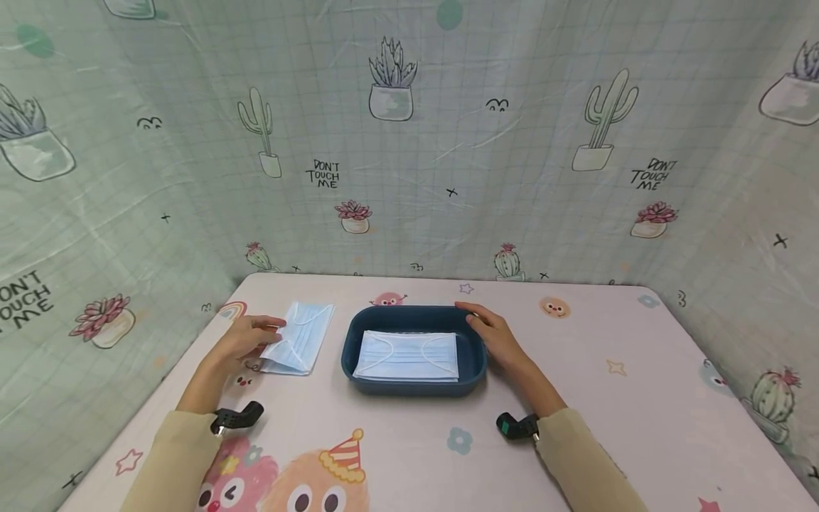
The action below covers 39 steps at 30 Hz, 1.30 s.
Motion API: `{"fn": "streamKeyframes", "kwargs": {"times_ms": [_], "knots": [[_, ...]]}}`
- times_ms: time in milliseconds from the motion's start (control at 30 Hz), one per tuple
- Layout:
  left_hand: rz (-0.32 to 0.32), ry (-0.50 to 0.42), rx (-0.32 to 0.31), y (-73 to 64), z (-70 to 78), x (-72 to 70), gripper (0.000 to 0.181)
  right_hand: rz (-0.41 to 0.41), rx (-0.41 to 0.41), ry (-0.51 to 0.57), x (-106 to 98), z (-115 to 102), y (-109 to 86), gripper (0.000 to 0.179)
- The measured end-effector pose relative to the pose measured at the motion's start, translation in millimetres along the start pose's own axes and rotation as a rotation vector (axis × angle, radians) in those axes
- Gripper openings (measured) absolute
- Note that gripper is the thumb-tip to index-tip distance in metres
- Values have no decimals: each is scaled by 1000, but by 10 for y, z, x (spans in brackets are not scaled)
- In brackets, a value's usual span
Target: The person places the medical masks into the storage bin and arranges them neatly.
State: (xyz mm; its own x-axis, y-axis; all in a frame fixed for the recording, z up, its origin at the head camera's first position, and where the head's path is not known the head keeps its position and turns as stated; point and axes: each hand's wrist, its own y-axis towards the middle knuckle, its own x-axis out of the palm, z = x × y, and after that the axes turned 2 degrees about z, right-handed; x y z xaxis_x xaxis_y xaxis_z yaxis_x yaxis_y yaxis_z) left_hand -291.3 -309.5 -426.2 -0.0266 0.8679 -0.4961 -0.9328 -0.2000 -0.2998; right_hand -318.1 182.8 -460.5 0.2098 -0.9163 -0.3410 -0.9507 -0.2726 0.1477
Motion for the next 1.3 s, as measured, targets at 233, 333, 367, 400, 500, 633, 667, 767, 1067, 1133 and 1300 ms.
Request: {"fn": "streamKeyframes", "kwargs": {"times_ms": [233,333,367,400,500,633,667,767,1067,1133,1300], "knots": [[-19,-16,-8,-4,-25,-7,43,-8,-9,23,12,28,9,44],[-23,-12,3,-3,-31,-5,44,-5,-11,24,14,29,11,43],[-22,-12,2,-3,-31,-5,44,-5,-13,23,13,30,11,43],[-23,-8,7,-2,-34,-8,44,-3,-14,22,11,28,10,43],[-19,-10,7,1,-38,-6,44,-2,-15,23,6,21,7,43],[-14,-30,-5,5,-37,-4,46,0,-5,18,5,8,2,43],[-14,-34,-7,5,-35,-6,46,-1,-2,15,4,9,4,44],[-14,-46,-9,-3,-23,-25,48,3,2,17,4,14,14,43],[3,-70,-5,-38,45,-55,51,0,-11,5,-3,10,11,43],[8,-66,1,-39,61,-59,52,1,-12,9,-5,3,6,43],[20,-43,11,-41,98,-68,52,1,-10,24,-8,7,5,43]]}}
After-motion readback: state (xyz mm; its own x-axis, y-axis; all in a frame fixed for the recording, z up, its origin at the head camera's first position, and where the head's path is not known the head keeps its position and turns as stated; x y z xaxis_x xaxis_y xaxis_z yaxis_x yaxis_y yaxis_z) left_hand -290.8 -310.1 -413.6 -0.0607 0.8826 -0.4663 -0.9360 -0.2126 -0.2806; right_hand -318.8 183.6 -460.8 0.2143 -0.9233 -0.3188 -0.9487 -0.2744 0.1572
